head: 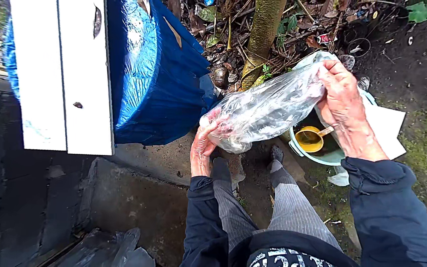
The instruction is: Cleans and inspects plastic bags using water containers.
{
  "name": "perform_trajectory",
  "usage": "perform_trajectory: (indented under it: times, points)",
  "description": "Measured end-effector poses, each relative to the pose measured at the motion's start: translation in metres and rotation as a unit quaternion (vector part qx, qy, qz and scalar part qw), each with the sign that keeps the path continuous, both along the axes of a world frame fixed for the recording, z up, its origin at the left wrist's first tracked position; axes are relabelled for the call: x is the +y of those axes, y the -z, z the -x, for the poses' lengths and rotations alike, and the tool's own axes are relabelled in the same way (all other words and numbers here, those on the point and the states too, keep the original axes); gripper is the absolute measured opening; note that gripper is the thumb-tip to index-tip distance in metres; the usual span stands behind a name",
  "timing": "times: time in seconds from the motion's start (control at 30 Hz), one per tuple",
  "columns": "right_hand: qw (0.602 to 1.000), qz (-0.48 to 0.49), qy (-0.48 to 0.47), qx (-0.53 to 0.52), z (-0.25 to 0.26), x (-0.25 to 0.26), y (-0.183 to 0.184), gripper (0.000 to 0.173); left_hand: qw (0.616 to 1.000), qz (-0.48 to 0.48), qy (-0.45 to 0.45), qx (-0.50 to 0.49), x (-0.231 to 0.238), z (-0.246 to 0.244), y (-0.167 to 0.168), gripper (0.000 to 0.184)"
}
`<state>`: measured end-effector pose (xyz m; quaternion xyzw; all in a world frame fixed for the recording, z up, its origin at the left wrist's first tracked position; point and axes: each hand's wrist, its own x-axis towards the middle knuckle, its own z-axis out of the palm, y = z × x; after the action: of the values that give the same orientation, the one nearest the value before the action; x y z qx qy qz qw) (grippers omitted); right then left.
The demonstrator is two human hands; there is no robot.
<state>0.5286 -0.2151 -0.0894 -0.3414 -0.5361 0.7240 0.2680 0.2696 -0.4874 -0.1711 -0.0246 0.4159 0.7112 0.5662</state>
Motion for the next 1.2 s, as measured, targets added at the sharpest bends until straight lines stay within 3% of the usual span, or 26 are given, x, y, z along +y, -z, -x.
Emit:
perform_trajectory:
  times: [0.37, 0.5, 0.67, 0.8, 0.87, 0.93, 1.0, 1.07, 1.13, 1.2]
  points:
    - [0.982, -0.049, 0.169, -0.069, -0.019, 0.073, 0.015, 0.014, 0.999, 0.006, -0.033, -0.029, -0.06, 0.024, 0.002, 0.041]
    - [0.971, -0.018, 0.209, -0.113, -0.028, 0.068, 0.042, 0.017, 0.998, -0.031, -0.025, -0.045, -0.052, 0.019, -0.011, 0.046]
    - [0.955, 0.005, 0.082, -0.286, -0.027, 0.039, 0.058, 0.046, 0.998, -0.043, 0.051, -0.016, 0.024, -0.016, -0.054, 0.053]
    - [0.972, -0.022, -0.094, -0.214, -0.006, -0.01, 0.025, 0.043, 0.992, 0.022, 0.112, 0.045, 0.09, -0.061, -0.073, 0.053]
    - [0.964, -0.005, -0.197, -0.177, 0.015, -0.034, 0.014, 0.069, 0.986, 0.047, 0.14, 0.074, 0.111, -0.082, -0.07, 0.054]
    - [0.958, -0.01, -0.225, -0.178, 0.026, -0.053, 0.031, 0.093, 0.977, 0.069, 0.168, 0.113, 0.127, -0.101, -0.066, 0.055]
    - [0.971, -0.017, -0.186, -0.146, 0.03, -0.058, 0.055, 0.078, 0.964, 0.088, 0.2, 0.154, 0.133, -0.106, -0.07, 0.053]
    - [0.981, -0.046, -0.156, -0.104, 0.034, -0.055, 0.062, 0.04, 0.946, 0.1, 0.235, 0.2, 0.125, -0.096, -0.075, 0.05]
    - [0.98, -0.076, -0.16, -0.09, 0.037, -0.055, 0.057, 0.015, 0.925, 0.115, 0.245, 0.266, 0.106, -0.084, -0.073, 0.04]
    - [0.982, -0.072, -0.158, -0.077, 0.042, -0.057, 0.048, 0.016, 0.907, 0.116, 0.228, 0.335, 0.084, -0.069, -0.065, 0.033]
